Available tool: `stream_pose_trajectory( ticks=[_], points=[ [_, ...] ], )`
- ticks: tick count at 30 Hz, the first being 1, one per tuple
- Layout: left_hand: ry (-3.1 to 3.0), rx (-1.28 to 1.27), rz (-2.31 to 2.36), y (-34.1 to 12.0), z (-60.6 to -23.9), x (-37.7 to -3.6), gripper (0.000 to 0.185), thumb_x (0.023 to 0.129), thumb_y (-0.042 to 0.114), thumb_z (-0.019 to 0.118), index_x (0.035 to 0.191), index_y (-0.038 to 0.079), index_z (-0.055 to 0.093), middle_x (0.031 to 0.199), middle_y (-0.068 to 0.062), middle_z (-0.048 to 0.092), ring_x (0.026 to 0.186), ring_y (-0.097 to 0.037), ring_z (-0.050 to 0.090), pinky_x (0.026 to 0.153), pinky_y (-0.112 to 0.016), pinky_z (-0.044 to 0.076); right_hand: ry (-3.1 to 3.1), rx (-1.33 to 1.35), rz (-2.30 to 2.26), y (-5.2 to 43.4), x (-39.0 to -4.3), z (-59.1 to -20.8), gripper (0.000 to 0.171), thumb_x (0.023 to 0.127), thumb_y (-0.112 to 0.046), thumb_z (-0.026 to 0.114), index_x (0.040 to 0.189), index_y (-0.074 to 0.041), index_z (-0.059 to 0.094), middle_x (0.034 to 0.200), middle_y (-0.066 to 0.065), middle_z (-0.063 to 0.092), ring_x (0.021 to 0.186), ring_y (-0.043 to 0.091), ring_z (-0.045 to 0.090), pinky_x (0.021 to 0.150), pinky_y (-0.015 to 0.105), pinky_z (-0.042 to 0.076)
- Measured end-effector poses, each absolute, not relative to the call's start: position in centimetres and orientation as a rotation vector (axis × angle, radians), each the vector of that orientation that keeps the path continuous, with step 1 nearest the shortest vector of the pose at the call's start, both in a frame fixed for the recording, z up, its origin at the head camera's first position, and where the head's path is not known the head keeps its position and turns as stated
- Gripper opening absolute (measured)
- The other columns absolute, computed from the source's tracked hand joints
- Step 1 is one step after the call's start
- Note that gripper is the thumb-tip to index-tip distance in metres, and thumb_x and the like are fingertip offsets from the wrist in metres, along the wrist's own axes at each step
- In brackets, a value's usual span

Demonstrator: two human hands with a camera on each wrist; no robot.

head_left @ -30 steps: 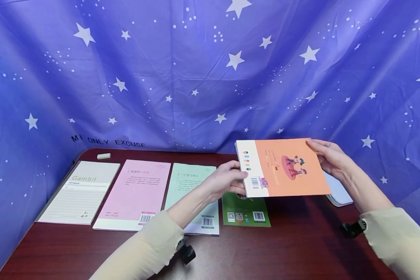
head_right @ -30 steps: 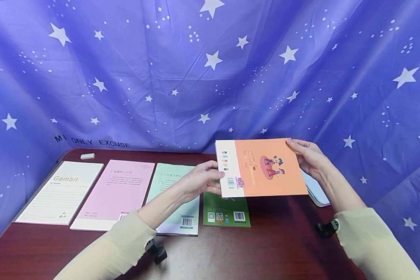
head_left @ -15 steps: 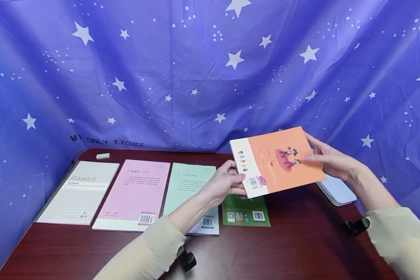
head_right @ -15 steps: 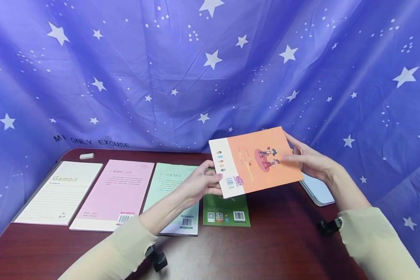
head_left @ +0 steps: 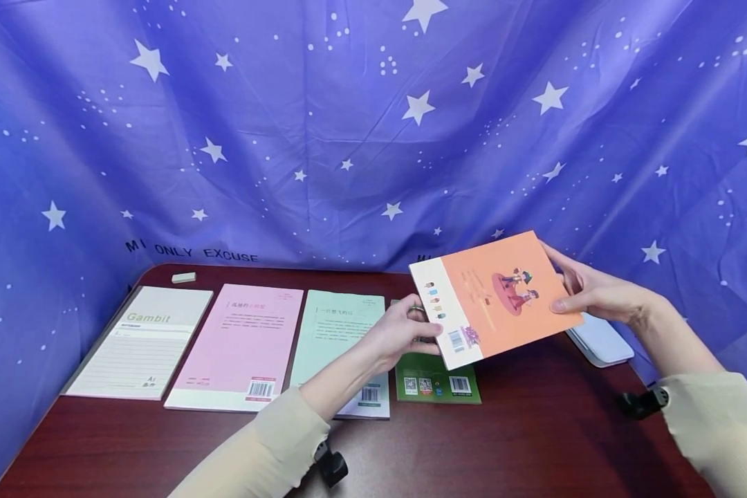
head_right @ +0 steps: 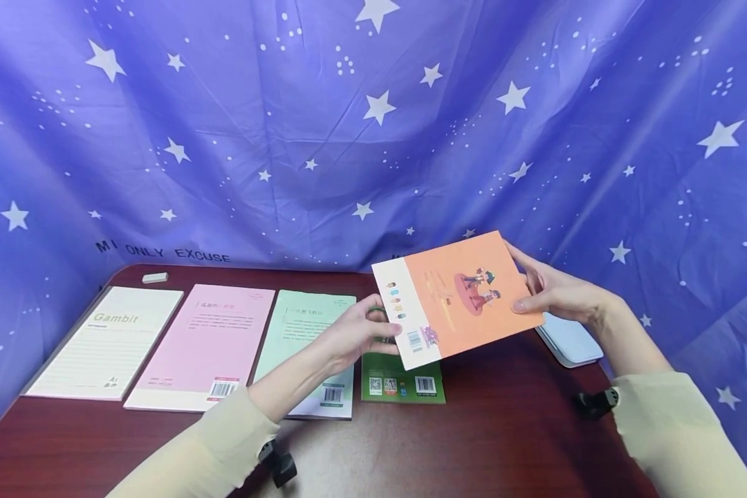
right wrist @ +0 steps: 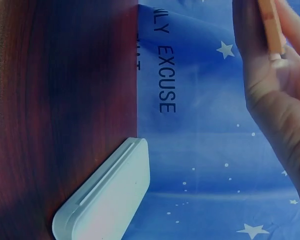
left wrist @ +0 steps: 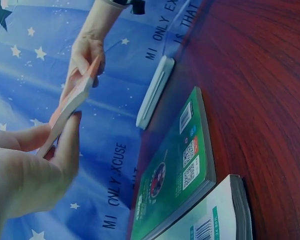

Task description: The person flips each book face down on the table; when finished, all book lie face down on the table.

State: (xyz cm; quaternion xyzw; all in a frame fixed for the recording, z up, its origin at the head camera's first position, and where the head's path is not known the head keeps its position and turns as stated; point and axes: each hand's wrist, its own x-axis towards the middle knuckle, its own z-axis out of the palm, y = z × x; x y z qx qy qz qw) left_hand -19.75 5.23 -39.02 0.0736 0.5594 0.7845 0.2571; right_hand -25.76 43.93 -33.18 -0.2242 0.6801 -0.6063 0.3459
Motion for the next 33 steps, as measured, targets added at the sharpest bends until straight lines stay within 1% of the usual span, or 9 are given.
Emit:
stream_pose_trajectory(
  ticks=[3,6,12,15,19,22,25,29,33],
  points=[
    [1.535,0.196,2.111,5.4,-38.9,-19.7,0.033,0.091,-0.008,0.067,0.121,-0.001,0.055,0.093,-0.008,0.064,0.081,-0.017,0.071,0.077,-0.029,0.067,1.816,-0.584,-1.592,44.3,-25.9,-33.3,0.103,0.097,0.02,0.044,0.164,-0.034,-0.013,0.14,0.008,0.067,0.112,0.03,0.074,0.094,0.04,0.064],
    [1.498,0.207,2.123,5.6,-38.9,-19.6,0.036,0.095,0.001,0.068,0.127,0.003,0.051,0.1,-0.016,0.072,0.077,-0.018,0.073,0.081,-0.035,0.068,1.841,-0.54,-1.641,44.7,-26.1,-33.6,0.094,0.099,0.018,0.043,0.166,-0.032,0.001,0.138,0.004,0.069,0.107,0.027,0.076,0.091,0.039,0.065],
    [1.467,0.22,2.15,6.1,-39.0,-19.7,0.029,0.106,0.02,0.057,0.13,0.008,0.046,0.103,-0.033,0.074,0.071,-0.021,0.076,0.087,-0.049,0.065,1.977,-0.449,-1.662,45.3,-26.2,-33.9,0.072,0.103,0.01,0.046,0.162,-0.028,0.03,0.132,-0.002,0.071,0.107,0.021,0.076,0.088,0.035,0.066],
    [1.514,0.222,2.13,6.2,-39.2,-19.7,0.02,0.105,0.014,0.056,0.122,0.003,0.052,0.105,-0.035,0.073,0.072,-0.019,0.077,0.085,-0.043,0.066,2.113,-0.369,-1.627,45.5,-26.3,-34.1,0.06,0.104,0.004,0.05,0.156,-0.026,0.043,0.126,-0.006,0.073,0.101,0.017,0.077,0.084,0.032,0.066],
    [1.542,0.179,2.113,6.8,-39.6,-19.5,0.009,0.096,-0.001,0.064,0.099,0.004,0.057,0.1,-0.033,0.075,0.066,-0.014,0.076,0.079,-0.033,0.067,2.27,-0.246,-1.569,45.6,-26.8,-34.5,0.046,0.105,-0.003,0.055,0.139,-0.032,0.062,0.114,-0.009,0.077,0.09,0.014,0.078,0.077,0.029,0.066],
    [1.534,0.124,2.104,7.8,-40.1,-19.1,0.018,0.089,-0.008,0.067,0.087,0.006,0.056,0.095,-0.033,0.075,0.063,-0.013,0.075,0.077,-0.032,0.068,2.401,-0.162,-1.487,45.3,-27.2,-34.8,0.037,0.104,-0.01,0.06,0.133,-0.03,0.068,0.104,-0.01,0.08,0.085,0.013,0.078,0.075,0.028,0.066],
    [1.533,0.092,2.073,9.0,-40.9,-18.5,0.019,0.088,-0.01,0.065,0.083,0.005,0.056,0.098,-0.036,0.073,0.072,-0.025,0.079,0.077,-0.033,0.068,2.533,-0.098,-1.385,44.9,-27.6,-35.1,0.035,0.101,-0.018,0.066,0.136,-0.018,0.067,0.097,-0.013,0.079,0.08,0.01,0.076,0.074,0.027,0.064],
    [1.533,0.091,2.001,10.6,-42.1,-17.6,0.007,0.093,-0.007,0.062,0.089,-0.002,0.063,0.108,-0.039,0.07,0.094,-0.042,0.077,0.079,-0.035,0.067,2.639,-0.02,-1.307,44.5,-28.1,-35.3,0.045,0.098,-0.03,0.072,0.136,-0.009,0.064,0.089,-0.017,0.077,0.076,0.007,0.071,0.072,0.027,0.062],
    [1.541,0.115,1.939,12.1,-43.3,-16.6,0.009,0.096,-0.005,0.059,0.096,-0.009,0.067,0.108,-0.038,0.071,0.099,-0.045,0.075,0.08,-0.037,0.067,2.686,0.051,-1.301,44.1,-28.6,-35.9,0.047,0.095,-0.034,0.076,0.132,-0.007,0.066,0.084,-0.022,0.073,0.076,0.004,0.07,0.07,0.025,0.062]
  ],
)
